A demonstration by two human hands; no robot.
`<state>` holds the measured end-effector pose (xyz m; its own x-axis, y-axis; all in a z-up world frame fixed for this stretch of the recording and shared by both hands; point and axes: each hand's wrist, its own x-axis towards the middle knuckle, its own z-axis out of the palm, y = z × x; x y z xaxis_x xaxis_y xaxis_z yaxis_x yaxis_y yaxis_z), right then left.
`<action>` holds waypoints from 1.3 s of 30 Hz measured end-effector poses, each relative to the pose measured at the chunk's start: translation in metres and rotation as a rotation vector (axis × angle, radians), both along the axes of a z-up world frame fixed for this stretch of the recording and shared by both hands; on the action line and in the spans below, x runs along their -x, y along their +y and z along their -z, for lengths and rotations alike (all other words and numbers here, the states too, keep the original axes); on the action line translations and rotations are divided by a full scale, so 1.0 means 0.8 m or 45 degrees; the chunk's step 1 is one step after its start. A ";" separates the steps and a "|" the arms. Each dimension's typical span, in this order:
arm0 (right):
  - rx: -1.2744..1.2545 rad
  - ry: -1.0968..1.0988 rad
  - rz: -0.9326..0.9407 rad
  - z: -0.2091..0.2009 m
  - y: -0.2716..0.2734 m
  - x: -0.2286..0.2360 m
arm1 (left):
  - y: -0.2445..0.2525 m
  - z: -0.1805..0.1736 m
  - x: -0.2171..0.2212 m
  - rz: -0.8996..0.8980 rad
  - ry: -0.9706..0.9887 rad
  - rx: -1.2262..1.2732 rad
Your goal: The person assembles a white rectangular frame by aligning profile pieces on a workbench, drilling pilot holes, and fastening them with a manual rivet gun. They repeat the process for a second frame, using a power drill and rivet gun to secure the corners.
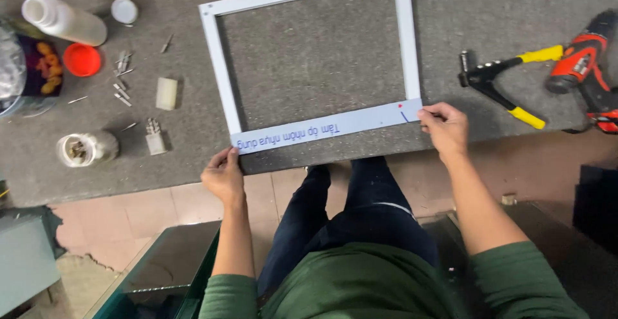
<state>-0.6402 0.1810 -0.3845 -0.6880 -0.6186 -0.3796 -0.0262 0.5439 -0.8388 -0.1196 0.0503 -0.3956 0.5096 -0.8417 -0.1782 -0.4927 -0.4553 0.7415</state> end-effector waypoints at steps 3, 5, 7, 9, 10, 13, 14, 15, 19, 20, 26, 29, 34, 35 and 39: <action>0.005 -0.022 0.009 -0.014 -0.003 -0.005 | 0.000 -0.006 0.001 -0.006 -0.001 -0.022; 0.012 -0.030 0.013 -0.019 -0.005 -0.009 | 0.002 -0.013 0.003 0.016 -0.019 -0.033; 0.009 -0.051 0.016 -0.025 -0.009 -0.012 | 0.003 -0.036 0.013 0.104 -0.237 0.041; 0.014 -0.074 0.049 -0.009 -0.006 -0.007 | 0.000 -0.070 0.055 0.304 -0.418 0.235; 0.014 -0.105 0.064 0.000 -0.002 -0.003 | 0.002 -0.086 0.077 0.485 -0.604 0.429; 0.037 -0.153 0.104 0.006 0.001 0.000 | -0.003 -0.104 0.185 1.107 -0.349 0.566; 0.034 -0.148 0.119 0.000 0.000 -0.002 | -0.003 -0.106 0.211 1.120 -0.340 0.567; 0.041 -0.168 0.106 -0.006 0.000 -0.003 | -0.003 -0.109 0.238 1.395 -0.368 0.520; 0.064 -0.191 0.072 -0.024 -0.005 -0.009 | -0.007 -0.086 0.309 1.846 -0.506 0.519; 0.061 -0.192 0.088 -0.025 -0.005 -0.008 | -0.008 -0.077 0.312 1.862 -0.502 0.519; 0.088 -0.142 0.056 -0.043 -0.005 -0.011 | -0.009 -0.035 0.313 1.919 -0.464 0.509; 0.087 -0.135 0.067 -0.046 -0.006 -0.012 | -0.010 -0.031 0.313 1.891 -0.428 0.555; 0.078 -0.090 0.048 -0.049 -0.007 -0.012 | -0.008 -0.026 0.314 1.837 -0.401 0.629; 0.077 -0.092 0.051 -0.052 -0.007 -0.011 | -0.008 -0.028 0.315 1.840 -0.401 0.628; 0.055 -0.092 0.037 -0.059 -0.010 -0.010 | -0.008 -0.030 0.316 1.824 -0.357 0.626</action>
